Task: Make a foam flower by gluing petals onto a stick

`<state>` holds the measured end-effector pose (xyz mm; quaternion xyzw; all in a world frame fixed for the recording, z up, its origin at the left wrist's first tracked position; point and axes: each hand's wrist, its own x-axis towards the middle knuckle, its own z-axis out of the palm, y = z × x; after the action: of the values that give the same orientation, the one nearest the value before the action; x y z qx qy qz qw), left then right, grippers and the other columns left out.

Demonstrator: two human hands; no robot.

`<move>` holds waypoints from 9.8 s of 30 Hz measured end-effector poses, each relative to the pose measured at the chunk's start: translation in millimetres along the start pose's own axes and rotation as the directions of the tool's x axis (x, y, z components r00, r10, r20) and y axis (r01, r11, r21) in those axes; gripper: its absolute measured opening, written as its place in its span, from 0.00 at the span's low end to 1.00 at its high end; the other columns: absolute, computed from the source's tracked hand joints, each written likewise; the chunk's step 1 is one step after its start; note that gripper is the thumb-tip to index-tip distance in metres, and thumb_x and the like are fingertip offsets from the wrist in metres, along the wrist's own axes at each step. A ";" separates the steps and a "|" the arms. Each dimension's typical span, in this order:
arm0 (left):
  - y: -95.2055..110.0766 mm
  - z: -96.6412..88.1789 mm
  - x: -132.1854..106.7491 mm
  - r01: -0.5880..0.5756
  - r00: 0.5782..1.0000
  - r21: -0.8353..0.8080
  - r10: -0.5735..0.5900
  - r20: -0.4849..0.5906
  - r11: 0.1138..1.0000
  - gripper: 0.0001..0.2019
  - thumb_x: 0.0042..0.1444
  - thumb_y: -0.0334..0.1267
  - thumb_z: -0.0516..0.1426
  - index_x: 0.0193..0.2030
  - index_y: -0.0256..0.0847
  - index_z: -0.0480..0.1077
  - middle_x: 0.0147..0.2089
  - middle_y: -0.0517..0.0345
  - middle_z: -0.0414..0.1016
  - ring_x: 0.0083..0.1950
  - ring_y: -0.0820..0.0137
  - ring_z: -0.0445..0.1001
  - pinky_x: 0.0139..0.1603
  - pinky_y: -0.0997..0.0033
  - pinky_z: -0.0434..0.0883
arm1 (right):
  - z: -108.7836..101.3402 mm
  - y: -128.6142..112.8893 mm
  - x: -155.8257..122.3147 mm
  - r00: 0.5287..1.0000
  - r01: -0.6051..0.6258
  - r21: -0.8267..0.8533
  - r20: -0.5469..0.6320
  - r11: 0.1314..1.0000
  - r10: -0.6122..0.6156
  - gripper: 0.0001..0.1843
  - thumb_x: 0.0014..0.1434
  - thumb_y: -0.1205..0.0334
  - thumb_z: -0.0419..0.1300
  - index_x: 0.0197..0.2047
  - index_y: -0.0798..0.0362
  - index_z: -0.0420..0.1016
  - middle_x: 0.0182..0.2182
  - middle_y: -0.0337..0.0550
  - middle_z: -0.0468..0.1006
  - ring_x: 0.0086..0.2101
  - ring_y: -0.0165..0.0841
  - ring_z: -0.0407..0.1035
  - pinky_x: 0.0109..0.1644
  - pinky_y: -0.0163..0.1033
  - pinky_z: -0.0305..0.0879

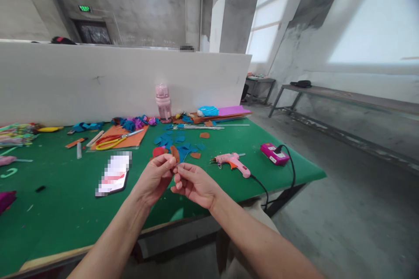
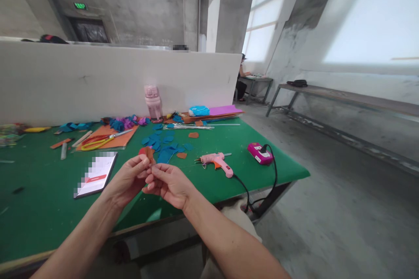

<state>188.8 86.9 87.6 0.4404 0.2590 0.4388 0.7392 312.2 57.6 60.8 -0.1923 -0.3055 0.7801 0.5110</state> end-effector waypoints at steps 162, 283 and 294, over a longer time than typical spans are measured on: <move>-39.1 1.9 9.0 0.045 0.999 0.606 -0.021 -0.046 0.794 0.16 0.46 0.49 0.55 0.33 0.36 0.68 0.26 0.58 0.71 0.17 0.78 0.65 0.12 0.81 0.58 | -27.6 -27.7 5.0 0.812 0.194 -0.797 -0.196 0.572 -0.549 0.18 0.46 0.49 0.59 0.30 0.56 0.77 0.23 0.41 0.74 0.27 0.30 0.65 0.31 0.33 0.60; -39.8 -1.7 -0.4 0.068 0.987 0.297 -0.108 0.120 0.952 0.13 0.50 0.42 0.56 0.35 0.32 0.69 0.28 0.52 0.73 0.21 0.75 0.69 0.22 0.74 0.67 | -19.2 -27.0 -1.5 0.918 0.241 -0.647 -0.090 0.723 -0.387 0.13 0.49 0.54 0.58 0.34 0.54 0.74 0.30 0.41 0.76 0.32 0.30 0.69 0.41 0.37 0.64; -11.6 -15.8 7.5 -0.122 0.966 0.496 0.217 -0.138 0.860 0.13 0.44 0.42 0.60 0.35 0.37 0.70 0.28 0.60 0.71 0.26 0.78 0.65 0.27 0.78 0.62 | -21.8 -21.8 1.0 0.870 0.218 -0.850 -0.053 0.480 -0.489 0.12 0.49 0.54 0.58 0.29 0.54 0.75 0.25 0.40 0.76 0.29 0.31 0.68 0.37 0.36 0.63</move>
<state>185.1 97.6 69.9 0.5886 0.3893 0.4634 0.5360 339.9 71.0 59.4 -0.4509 -0.5875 0.3845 0.5510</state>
